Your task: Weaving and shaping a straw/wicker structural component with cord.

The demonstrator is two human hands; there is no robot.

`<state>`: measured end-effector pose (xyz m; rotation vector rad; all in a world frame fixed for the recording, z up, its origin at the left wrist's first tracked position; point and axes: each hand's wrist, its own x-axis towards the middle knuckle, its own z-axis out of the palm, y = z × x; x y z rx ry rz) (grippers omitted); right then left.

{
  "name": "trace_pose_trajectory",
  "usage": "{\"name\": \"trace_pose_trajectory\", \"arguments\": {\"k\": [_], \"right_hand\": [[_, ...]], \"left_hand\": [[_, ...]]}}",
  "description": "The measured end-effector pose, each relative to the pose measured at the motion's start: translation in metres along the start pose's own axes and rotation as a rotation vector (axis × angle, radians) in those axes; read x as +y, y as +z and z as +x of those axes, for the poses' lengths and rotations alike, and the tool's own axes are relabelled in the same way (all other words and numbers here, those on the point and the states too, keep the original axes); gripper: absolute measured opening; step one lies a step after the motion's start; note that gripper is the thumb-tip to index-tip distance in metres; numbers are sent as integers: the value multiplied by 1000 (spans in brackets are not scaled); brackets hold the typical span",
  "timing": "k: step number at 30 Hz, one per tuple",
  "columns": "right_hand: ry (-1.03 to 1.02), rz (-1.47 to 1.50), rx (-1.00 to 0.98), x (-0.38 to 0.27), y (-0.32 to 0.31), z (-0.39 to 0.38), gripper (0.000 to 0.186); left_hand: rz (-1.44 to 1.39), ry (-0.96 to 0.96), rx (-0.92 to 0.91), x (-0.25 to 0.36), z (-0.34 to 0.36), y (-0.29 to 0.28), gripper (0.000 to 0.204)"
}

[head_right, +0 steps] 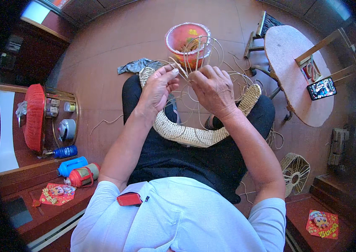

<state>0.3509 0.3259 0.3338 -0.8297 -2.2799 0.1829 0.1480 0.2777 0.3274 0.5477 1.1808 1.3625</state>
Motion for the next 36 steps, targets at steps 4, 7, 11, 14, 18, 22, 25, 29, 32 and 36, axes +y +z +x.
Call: {"name": "trace_pose_trajectory", "arguments": {"k": [4, 7, 11, 14, 18, 22, 25, 29, 32, 36], "right_hand": [[-20, -22, -1, 0, 0, 0, 14], [-21, -23, 7, 0, -1, 0, 15], [-36, -28, 12, -2, -2, 1, 14], [-41, -24, 11, -2, -2, 0, 12], [-53, -20, 17, -1, 0, 0, 13], [-49, -53, 6, 0, 1, -1, 12], [-57, -77, -1, 1, 0, 0, 12], [-46, -86, -5, -2, 0, 0, 11], [-56, -67, -20, -2, 0, 2, 9], [-59, -59, -26, 0, -1, 0, 9]], "left_hand": [[-33, -33, 27, 5, 8, 10, 21], [-18, -7, 13, -1, 17, 13, 22], [-46, 81, -29, -13, 27, 9, 20], [-39, 146, -48, -19, 31, 11, 19], [-15, 167, -29, -19, 26, 15, 22], [-59, 92, -51, -14, 8, 23, 28], [56, 157, -65, -9, 0, 24, 42], [152, 141, -119, -7, -3, 18, 70], [268, 98, -170, -3, -4, 9, 78], [522, 101, -176, -2, -8, 8, 78]]}}
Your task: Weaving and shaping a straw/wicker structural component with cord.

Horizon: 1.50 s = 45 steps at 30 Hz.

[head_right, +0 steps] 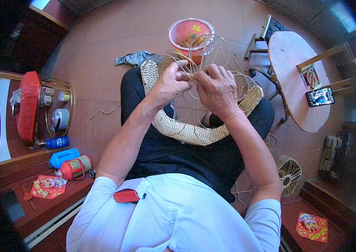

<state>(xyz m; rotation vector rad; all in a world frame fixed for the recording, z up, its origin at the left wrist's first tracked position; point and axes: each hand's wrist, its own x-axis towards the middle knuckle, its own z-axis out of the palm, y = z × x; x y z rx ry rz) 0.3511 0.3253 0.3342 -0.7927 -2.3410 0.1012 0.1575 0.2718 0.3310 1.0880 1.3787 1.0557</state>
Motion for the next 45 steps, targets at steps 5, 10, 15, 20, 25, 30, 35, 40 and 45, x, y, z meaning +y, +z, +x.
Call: {"name": "trace_pose_trajectory", "arguments": {"k": [5, 10, 15, 20, 25, 30, 35, 40, 45], "right_hand": [[3, 24, -2, 0, 1, 0, 10], [6, 24, -4, 0, 1, 0, 10], [12, 24, -4, 0, 0, 0, 10], [30, 19, -26, -2, -1, 0, 12], [14, 30, -31, -2, -3, 1, 14], [26, 23, -18, 0, -3, -1, 15], [-4, 12, 16, 0, 2, 1, 14], [21, -9, 25, 3, 0, -5, 14], [24, 12, 38, 2, 1, -1, 13]], "left_hand": [[301, 78, 110, -3, -12, 12, 59], [665, 292, 270, -19, -23, 24, 25], [912, 535, 412, -20, -27, 26, 13], [1159, 626, 431, -7, -39, 22, 9], [645, 654, 294, -8, -55, 12, 6], [289, 131, 153, 24, -112, -21, 14], [532, 179, 376, 52, -174, -118, 16], [-44, 314, 576, 70, -218, -245, 16], [-178, 259, 917, 97, -280, -400, 17]]}}
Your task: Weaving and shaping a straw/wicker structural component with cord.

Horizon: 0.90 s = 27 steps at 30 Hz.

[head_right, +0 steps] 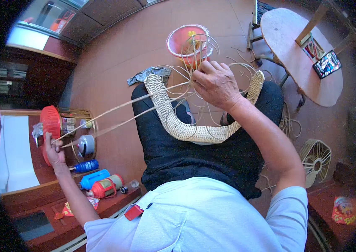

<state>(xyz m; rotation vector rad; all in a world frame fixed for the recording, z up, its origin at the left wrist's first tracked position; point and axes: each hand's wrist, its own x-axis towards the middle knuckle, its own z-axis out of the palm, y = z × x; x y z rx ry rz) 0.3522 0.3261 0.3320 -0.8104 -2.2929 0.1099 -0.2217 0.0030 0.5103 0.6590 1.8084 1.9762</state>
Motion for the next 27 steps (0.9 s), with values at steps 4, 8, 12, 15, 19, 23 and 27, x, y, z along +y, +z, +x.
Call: {"name": "trace_pose_trajectory", "arguments": {"k": [4, 8, 12, 15, 19, 23, 27], "right_hand": [[-32, -31, 18, 2, 0, -1, 13], [-13, 21, 37, 1, 6, -4, 11], [9, -22, 16, -4, 2, 0, 12], [28, -40, 24, 0, 3, -3, 12], [40, -38, 30, -7, 7, 4, 14], [44, -22, 24, -10, 8, 5, 14], [79, -25, 34, -12, 8, 4, 14]], "left_hand": [[161, 105, 285, 31, 71, -70, 20], [461, 341, 593, 107, 145, -113, 36], [774, 666, 333, 121, 149, -50, 42], [1012, 747, -182, 23, 58, 114, 30], [499, -14, -730, -93, -132, 287, 27], [169, -269, -779, -153, -176, 372, 41], [-84, -472, -600, -190, -173, 423, 48]]}}
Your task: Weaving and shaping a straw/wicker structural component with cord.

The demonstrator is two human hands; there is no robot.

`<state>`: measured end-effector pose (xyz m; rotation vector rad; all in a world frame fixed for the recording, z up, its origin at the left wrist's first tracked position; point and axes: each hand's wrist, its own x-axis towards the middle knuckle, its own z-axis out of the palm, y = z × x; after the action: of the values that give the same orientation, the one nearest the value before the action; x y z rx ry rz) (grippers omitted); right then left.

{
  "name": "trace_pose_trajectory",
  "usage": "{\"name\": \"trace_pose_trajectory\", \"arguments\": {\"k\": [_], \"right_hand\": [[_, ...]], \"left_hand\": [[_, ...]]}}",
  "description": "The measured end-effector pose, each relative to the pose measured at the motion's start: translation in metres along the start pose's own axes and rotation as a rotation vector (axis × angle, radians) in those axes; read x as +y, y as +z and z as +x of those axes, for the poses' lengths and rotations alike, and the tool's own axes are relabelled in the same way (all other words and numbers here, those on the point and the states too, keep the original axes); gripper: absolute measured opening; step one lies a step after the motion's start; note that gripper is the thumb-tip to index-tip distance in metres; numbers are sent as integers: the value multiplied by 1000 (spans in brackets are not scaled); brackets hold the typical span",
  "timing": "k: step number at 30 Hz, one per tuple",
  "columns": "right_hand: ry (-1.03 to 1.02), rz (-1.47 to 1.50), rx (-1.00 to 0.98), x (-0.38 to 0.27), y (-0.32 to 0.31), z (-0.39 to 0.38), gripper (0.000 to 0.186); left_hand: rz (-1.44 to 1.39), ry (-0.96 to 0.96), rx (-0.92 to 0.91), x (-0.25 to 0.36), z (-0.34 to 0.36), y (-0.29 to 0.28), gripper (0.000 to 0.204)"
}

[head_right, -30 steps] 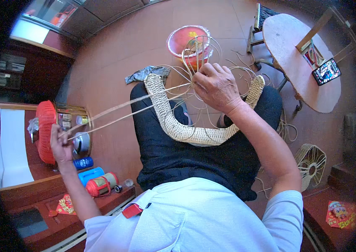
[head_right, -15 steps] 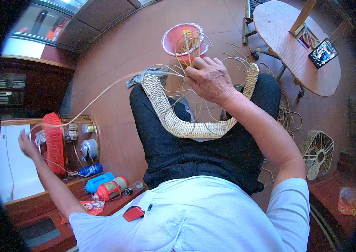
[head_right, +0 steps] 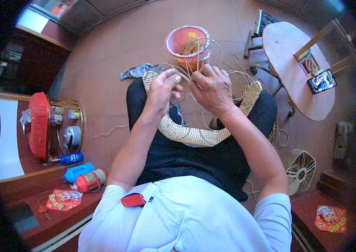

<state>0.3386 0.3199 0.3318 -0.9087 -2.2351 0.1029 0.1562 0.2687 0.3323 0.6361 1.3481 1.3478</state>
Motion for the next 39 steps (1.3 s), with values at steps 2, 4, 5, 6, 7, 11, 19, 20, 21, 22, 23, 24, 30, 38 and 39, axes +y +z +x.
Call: {"name": "trace_pose_trajectory", "arguments": {"k": [2, 4, 5, 6, 7, 11, 19, 20, 21, 22, 23, 24, 30, 38, 39], "right_hand": [[11, -3, 2, -1, 0, 0, 14], [31, 15, -8, -3, -1, 2, 16], [33, 17, -12, -2, -1, 1, 16], [28, 10, -14, -1, 0, 1, 16], [23, 3, -17, 0, 1, 1, 15], [7, 13, -8, 2, 1, 1, 15], [29, 3, 4, 0, 2, 1, 15], [27, 4, 3, -1, 2, 2, 15], [28, 12, 5, -1, 3, 2, 16], [29, 19, 8, -2, 3, 2, 16], [28, 18, 5, -1, 3, 2, 16], [31, 22, 6, 0, 3, 1, 15], [29, 23, 8, -1, 2, 2, 16], [22, 47, -14, 1, -1, 1, 14], [19, 51, -19, 1, -1, 1, 13]], "left_hand": [[45, 128, 119, -10, 5, 7, 49], [226, 318, 317, -22, 12, 0, 46], [227, 314, 318, -24, 12, -1, 46], [325, 326, 252, -27, 12, -4, 43], [421, 338, 184, -29, 11, -6, 41], [445, 299, 8, -15, 10, 1, 29], [486, 329, -46, -23, 5, 1, 17], [485, 329, -43, -25, 6, 0, 17], [470, 323, -50, -27, 9, -1, 20], [455, 318, -57, -28, 10, -2, 24], [453, 317, -57, -23, 7, -1, 24], [560, 267, -112, -15, 3, 0, 24], [774, 263, -81, -20, -3, 13, 19], [958, 293, -210, -2, -18, 13, 30], [1002, 311, -151, -5, -18, 14, 32]]}}
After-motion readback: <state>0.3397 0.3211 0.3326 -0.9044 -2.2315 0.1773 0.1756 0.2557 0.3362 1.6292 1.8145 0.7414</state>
